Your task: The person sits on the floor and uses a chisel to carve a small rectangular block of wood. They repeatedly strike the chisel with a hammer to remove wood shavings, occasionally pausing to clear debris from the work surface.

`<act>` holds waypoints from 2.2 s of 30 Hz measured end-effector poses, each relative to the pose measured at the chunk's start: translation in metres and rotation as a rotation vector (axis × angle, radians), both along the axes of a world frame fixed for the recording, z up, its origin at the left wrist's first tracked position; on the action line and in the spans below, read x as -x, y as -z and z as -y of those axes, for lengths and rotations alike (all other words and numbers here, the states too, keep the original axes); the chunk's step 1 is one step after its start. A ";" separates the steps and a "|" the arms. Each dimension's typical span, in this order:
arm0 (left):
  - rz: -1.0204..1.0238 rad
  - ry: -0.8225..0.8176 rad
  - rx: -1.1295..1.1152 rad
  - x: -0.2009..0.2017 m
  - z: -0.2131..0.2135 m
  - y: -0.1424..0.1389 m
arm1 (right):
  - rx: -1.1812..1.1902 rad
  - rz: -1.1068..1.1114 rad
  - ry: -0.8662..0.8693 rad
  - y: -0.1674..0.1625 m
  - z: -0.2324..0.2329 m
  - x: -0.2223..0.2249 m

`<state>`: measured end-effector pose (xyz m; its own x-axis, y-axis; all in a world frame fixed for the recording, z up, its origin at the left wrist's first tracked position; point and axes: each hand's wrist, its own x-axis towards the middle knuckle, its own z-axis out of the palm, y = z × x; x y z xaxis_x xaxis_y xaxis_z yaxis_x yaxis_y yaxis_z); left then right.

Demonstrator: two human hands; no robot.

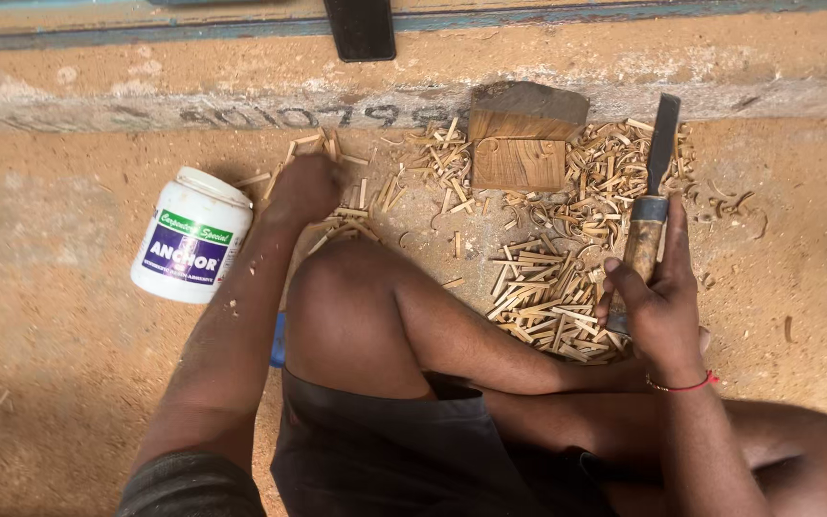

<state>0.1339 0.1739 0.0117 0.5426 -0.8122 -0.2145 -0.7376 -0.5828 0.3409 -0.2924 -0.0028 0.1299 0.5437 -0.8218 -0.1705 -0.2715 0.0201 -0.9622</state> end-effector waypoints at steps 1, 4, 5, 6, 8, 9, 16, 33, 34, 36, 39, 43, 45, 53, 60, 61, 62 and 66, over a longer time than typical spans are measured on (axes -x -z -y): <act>-0.017 -0.009 -0.005 0.002 -0.011 0.008 | 0.003 -0.025 -0.013 0.000 0.000 -0.001; 0.035 0.178 -0.020 0.004 -0.021 0.027 | -0.019 -0.015 -0.024 0.003 -0.002 -0.002; 0.049 0.194 -0.044 0.004 -0.021 0.031 | -0.014 -0.008 -0.024 0.003 -0.003 -0.001; 0.062 0.208 -0.068 0.004 -0.021 0.035 | -0.010 -0.002 -0.026 0.004 -0.003 -0.001; 0.108 0.254 -0.077 0.004 -0.021 0.038 | -0.010 -0.003 -0.026 0.004 -0.004 0.000; 0.143 0.290 -0.063 0.004 -0.023 0.039 | -0.016 -0.008 -0.021 0.004 -0.003 0.000; -0.437 -0.034 0.440 0.026 -0.011 0.022 | -0.021 -0.066 0.014 -0.004 -0.003 -0.003; -0.473 -0.283 0.393 0.167 0.168 -0.015 | -0.020 -0.216 0.025 0.000 -0.003 0.014; -0.372 -0.294 0.377 0.168 0.176 -0.006 | -0.052 -0.261 0.030 0.001 -0.002 0.014; -0.338 -0.307 0.357 0.172 0.186 0.014 | -0.088 -0.276 0.008 0.007 -0.002 0.014; -0.316 -0.320 0.339 0.172 0.199 0.035 | -0.068 -0.235 -0.060 0.021 -0.001 0.012; -0.275 -0.341 0.269 0.164 0.209 0.042 | -0.202 -0.343 -0.155 0.039 -0.004 0.002; -0.377 -0.356 0.241 0.158 0.211 0.039 | -0.222 -0.368 -0.202 0.045 -0.009 -0.003; -0.390 -0.298 0.183 0.142 0.212 0.031 | -0.167 -0.348 -0.278 0.063 -0.027 -0.025; -0.371 -0.279 0.149 0.142 0.209 0.021 | -0.106 -0.551 -0.352 0.067 -0.037 -0.036; -0.386 -0.275 0.134 0.142 0.209 0.018 | -0.074 -0.587 -0.367 0.068 -0.038 -0.038; -0.385 -0.260 0.139 0.142 0.207 0.014 | -0.045 -0.613 -0.372 0.070 -0.039 -0.038; -0.332 0.032 0.177 0.156 0.191 -0.002 | 0.108 -0.677 -0.367 0.084 -0.042 -0.040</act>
<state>-0.0219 -0.0176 0.0134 0.4412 -0.8677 -0.2291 -0.5870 -0.4721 0.6577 -0.2520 0.0390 0.0464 0.5901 -0.6405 -0.4915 -0.7718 -0.2691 -0.5761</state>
